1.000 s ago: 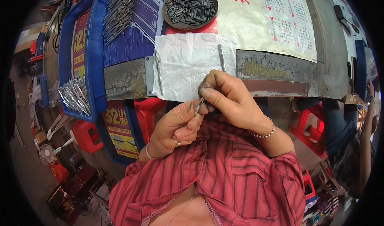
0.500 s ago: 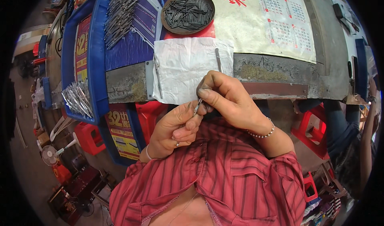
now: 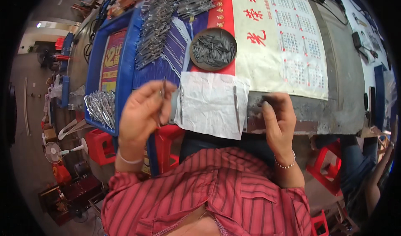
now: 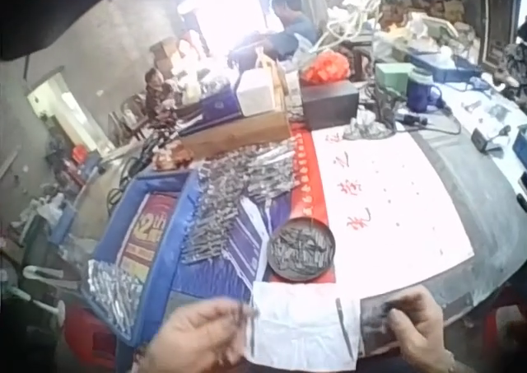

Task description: Assembling small metal components by manually placing metal rings onto pins at a workbench.

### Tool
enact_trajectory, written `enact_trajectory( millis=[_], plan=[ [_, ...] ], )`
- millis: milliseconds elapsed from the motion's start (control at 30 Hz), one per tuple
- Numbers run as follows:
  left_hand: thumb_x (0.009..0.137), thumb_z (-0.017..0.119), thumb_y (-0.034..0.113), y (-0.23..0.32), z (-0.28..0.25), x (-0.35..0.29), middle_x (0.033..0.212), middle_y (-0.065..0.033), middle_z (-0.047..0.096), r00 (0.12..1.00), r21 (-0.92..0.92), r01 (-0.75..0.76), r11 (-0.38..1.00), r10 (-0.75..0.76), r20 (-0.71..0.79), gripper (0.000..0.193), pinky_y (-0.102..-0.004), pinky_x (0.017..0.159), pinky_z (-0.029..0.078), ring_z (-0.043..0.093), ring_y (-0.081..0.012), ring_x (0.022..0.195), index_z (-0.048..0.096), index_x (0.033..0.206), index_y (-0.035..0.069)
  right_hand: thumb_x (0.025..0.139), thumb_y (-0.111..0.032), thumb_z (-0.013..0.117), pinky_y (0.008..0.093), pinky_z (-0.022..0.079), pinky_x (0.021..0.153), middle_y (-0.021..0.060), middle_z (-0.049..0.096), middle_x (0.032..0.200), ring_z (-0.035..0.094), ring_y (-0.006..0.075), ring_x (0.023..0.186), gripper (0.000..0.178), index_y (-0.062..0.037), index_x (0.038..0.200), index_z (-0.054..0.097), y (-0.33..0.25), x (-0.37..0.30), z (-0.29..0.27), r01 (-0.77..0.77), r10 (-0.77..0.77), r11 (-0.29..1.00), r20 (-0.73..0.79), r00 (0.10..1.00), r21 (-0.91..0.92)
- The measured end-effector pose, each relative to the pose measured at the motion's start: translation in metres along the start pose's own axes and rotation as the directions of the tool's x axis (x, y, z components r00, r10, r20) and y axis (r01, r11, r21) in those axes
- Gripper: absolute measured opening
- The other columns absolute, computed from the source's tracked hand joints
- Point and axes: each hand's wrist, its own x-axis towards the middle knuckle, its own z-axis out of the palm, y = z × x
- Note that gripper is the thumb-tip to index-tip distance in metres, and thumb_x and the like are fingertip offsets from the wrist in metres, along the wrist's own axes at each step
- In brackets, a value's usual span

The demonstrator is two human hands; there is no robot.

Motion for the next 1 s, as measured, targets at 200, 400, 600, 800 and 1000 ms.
enact_trajectory(
  millis=[200, 400, 600, 800, 1000],
  plan=[
    [0.083, 0.057, 0.008, 0.053, -0.015, 0.127, 0.077, -0.0044, 0.060, 0.841, 0.804, -0.433, 0.408, 0.504, 0.197, 0.019, -0.0238, 0.063, 0.045, 0.056, -0.0110, 0.068, 0.061, 0.099, -0.002, 0.090, -0.002, 0.049, 0.0199, 0.040, 0.061, 0.0019, 0.049, 0.079, 0.048, 0.0074, 0.068, 0.008, -0.0012, 0.098, 0.050, 0.024, -0.019, -0.014, 0.128, -0.135, 0.983, -0.048, 0.990, -0.132],
    [0.077, 0.062, 0.009, 0.032, -0.033, 0.252, 0.084, -0.0125, 0.062, 0.685, 0.869, -0.469, -0.161, 0.554, 0.472, 0.014, -0.0324, 0.069, 0.047, 0.061, -0.0273, 0.081, 0.062, 0.090, 0.005, 0.080, 0.004, 0.056, 0.0269, 0.044, 0.058, 0.0136, 0.056, 0.079, 0.054, 0.0209, 0.064, 0.011, 0.0005, 0.090, 0.052, 0.028, -0.015, -0.009, 0.406, -0.430, 0.862, -0.013, 0.903, -0.302],
    [0.076, 0.061, 0.011, 0.024, -0.044, 0.273, 0.082, -0.0115, 0.059, 0.655, 0.879, -0.395, -0.267, 0.589, 0.473, 0.013, -0.0386, 0.072, 0.045, 0.057, -0.0309, 0.083, 0.062, 0.089, 0.007, 0.079, 0.004, 0.057, 0.0286, 0.044, 0.054, 0.0133, 0.057, 0.075, 0.055, 0.0231, 0.061, 0.012, -0.0001, 0.089, 0.053, 0.028, -0.014, -0.008, 0.425, -0.441, 0.845, 0.027, 0.897, -0.324],
    [0.078, 0.059, 0.009, 0.068, -0.076, 0.190, 0.086, -0.0120, 0.060, 0.623, 0.861, -0.411, -0.302, 0.597, 0.506, 0.014, -0.0373, 0.073, 0.047, 0.058, -0.0309, 0.084, 0.062, 0.091, 0.003, 0.081, 0.004, 0.056, 0.0285, 0.044, 0.063, 0.0135, 0.056, 0.079, 0.054, 0.0223, 0.068, 0.009, 0.0012, 0.089, 0.053, 0.034, -0.020, -0.005, 0.325, -0.344, 0.893, -0.005, 0.939, -0.313],
    [0.079, 0.060, 0.011, 0.119, -0.151, 0.066, 0.083, -0.0097, 0.062, 0.768, 0.976, -0.175, -0.133, 0.602, 0.220, 0.017, -0.0271, 0.065, 0.047, 0.061, -0.0182, 0.072, 0.063, 0.093, 0.002, 0.087, 0.002, 0.049, 0.0230, 0.040, 0.065, 0.0071, 0.051, 0.081, 0.047, 0.0125, 0.070, 0.005, 0.0020, 0.091, 0.051, 0.037, -0.023, -0.003, 0.341, -0.365, 0.884, -0.018, 0.931, -0.319]
  ],
)
